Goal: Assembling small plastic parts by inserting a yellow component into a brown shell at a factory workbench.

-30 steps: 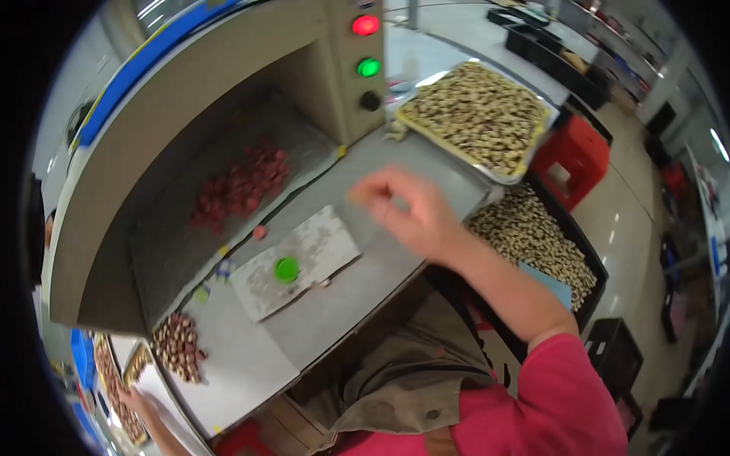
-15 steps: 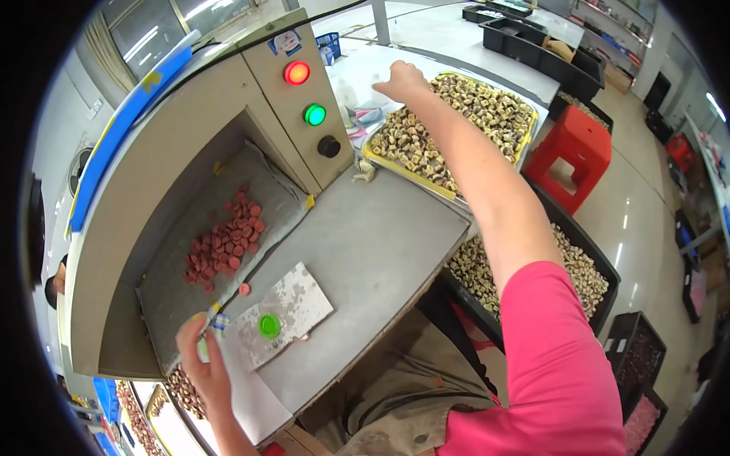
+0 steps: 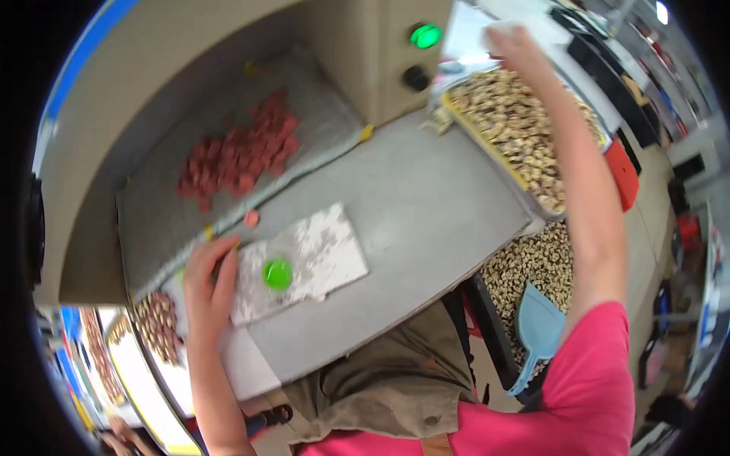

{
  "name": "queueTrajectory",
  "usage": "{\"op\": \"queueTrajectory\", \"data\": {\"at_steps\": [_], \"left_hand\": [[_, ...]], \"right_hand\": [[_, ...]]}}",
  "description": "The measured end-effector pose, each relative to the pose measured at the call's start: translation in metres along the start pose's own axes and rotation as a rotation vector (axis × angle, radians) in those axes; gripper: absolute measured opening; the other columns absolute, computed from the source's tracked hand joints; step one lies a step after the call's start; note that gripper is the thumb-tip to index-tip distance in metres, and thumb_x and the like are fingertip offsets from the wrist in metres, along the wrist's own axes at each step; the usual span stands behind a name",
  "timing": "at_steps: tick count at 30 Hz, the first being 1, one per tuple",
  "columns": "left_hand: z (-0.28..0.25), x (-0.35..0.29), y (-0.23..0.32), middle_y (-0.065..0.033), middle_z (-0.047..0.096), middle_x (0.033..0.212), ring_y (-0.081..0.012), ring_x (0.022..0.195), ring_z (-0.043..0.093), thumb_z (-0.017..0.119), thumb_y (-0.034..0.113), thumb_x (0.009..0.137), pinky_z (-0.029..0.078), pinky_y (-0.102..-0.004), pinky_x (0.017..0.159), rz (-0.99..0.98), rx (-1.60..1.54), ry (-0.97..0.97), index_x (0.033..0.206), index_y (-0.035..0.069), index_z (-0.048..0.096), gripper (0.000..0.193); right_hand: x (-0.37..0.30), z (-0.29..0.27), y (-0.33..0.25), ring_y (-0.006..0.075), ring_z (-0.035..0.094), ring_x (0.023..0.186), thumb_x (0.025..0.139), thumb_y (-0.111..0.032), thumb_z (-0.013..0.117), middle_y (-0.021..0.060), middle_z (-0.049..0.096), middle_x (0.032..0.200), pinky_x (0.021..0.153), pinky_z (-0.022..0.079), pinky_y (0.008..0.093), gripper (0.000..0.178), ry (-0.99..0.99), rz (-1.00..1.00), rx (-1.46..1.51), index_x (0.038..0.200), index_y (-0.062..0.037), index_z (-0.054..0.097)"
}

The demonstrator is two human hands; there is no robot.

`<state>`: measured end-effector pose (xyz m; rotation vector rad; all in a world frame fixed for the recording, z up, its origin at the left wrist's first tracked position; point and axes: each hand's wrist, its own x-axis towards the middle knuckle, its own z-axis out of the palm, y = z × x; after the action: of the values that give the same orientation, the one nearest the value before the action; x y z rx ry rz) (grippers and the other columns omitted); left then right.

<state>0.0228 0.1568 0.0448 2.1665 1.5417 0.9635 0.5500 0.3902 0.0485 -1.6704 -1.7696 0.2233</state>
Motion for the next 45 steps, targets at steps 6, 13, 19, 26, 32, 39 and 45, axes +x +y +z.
{"op": "queueTrajectory", "data": {"at_steps": [6, 13, 19, 26, 32, 39, 45], "left_hand": [[-0.012, -0.033, -0.037, -0.0111, 0.058, 0.088, -0.0269, 0.086, 0.053, 0.056, 0.004, 0.081, 0.041, -0.0326, 0.077, -0.016, -0.082, -0.030, 0.094, 0.000, 0.063, 0.015], [-0.016, -0.056, -0.053, -0.0100, 0.058, 0.085, -0.0261, 0.084, 0.053, 0.056, 0.007, 0.082, 0.041, -0.0332, 0.074, 0.009, -0.208, -0.044, 0.093, 0.000, 0.063, 0.015], [-0.022, -0.066, -0.061, -0.0108, 0.058, 0.087, -0.0250, 0.085, 0.054, 0.055, 0.007, 0.083, 0.042, -0.0320, 0.075, 0.062, -0.171, -0.077, 0.094, -0.001, 0.061, 0.015], [-0.022, -0.071, -0.070, -0.0109, 0.056, 0.085, -0.0261, 0.083, 0.054, 0.056, 0.009, 0.083, 0.042, -0.0334, 0.072, 0.050, -0.196, -0.064, 0.093, 0.000, 0.061, 0.015], [-0.022, -0.076, -0.076, -0.0098, 0.055, 0.086, -0.0231, 0.081, 0.053, 0.055, 0.008, 0.083, 0.042, -0.0306, 0.071, 0.055, -0.207, -0.083, 0.095, 0.000, 0.060, 0.016], [-0.020, -0.079, -0.077, -0.0093, 0.054, 0.086, -0.0221, 0.079, 0.052, 0.055, 0.008, 0.083, 0.042, -0.0295, 0.069, 0.069, -0.219, -0.066, 0.096, 0.000, 0.061, 0.016], [-0.020, -0.077, -0.076, -0.0090, 0.054, 0.086, -0.0212, 0.079, 0.052, 0.055, 0.008, 0.083, 0.042, -0.0291, 0.069, 0.071, -0.222, -0.074, 0.096, 0.000, 0.061, 0.016]], "right_hand": [[-0.167, 0.030, -0.202, 0.0114, 0.054, 0.093, 0.085, -0.023, 0.058, 0.0039, 0.058, 0.101, 0.081, 0.041, 0.0245, 0.035, -0.223, 0.017, 0.227, 0.112, -0.0020, 0.050], [-0.239, 0.084, -0.286, 0.0200, 0.056, 0.085, 0.069, -0.009, 0.072, 0.0076, 0.057, 0.091, 0.076, 0.044, 0.0295, 0.033, -0.536, -0.473, 0.117, 0.098, -0.0040, 0.058], [-0.243, 0.105, -0.303, 0.0267, 0.055, 0.080, 0.066, -0.024, 0.075, 0.0079, 0.056, 0.086, 0.070, 0.044, 0.0341, 0.036, -0.560, -0.772, -0.101, 0.093, -0.0045, 0.059], [-0.240, 0.106, -0.317, 0.0265, 0.053, 0.078, 0.065, -0.025, 0.073, 0.0067, 0.053, 0.081, 0.069, 0.042, 0.0362, 0.036, -0.554, -0.937, -0.279, 0.091, -0.0057, 0.059], [-0.240, 0.105, -0.333, 0.0260, 0.050, 0.075, 0.065, -0.023, 0.071, 0.0067, 0.047, 0.077, 0.067, 0.041, 0.0361, 0.033, -0.555, -1.017, -0.338, 0.090, -0.0056, 0.058], [-0.237, 0.103, -0.344, 0.0255, 0.048, 0.072, 0.065, -0.023, 0.070, 0.0067, 0.044, 0.075, 0.064, 0.039, 0.0361, 0.030, -0.574, -1.066, -0.376, 0.085, -0.0059, 0.056], [-0.237, 0.102, -0.344, 0.0253, 0.048, 0.073, 0.065, -0.023, 0.070, 0.0067, 0.044, 0.075, 0.065, 0.039, 0.0356, 0.030, -0.581, -1.067, -0.388, 0.085, -0.0061, 0.056]]}}
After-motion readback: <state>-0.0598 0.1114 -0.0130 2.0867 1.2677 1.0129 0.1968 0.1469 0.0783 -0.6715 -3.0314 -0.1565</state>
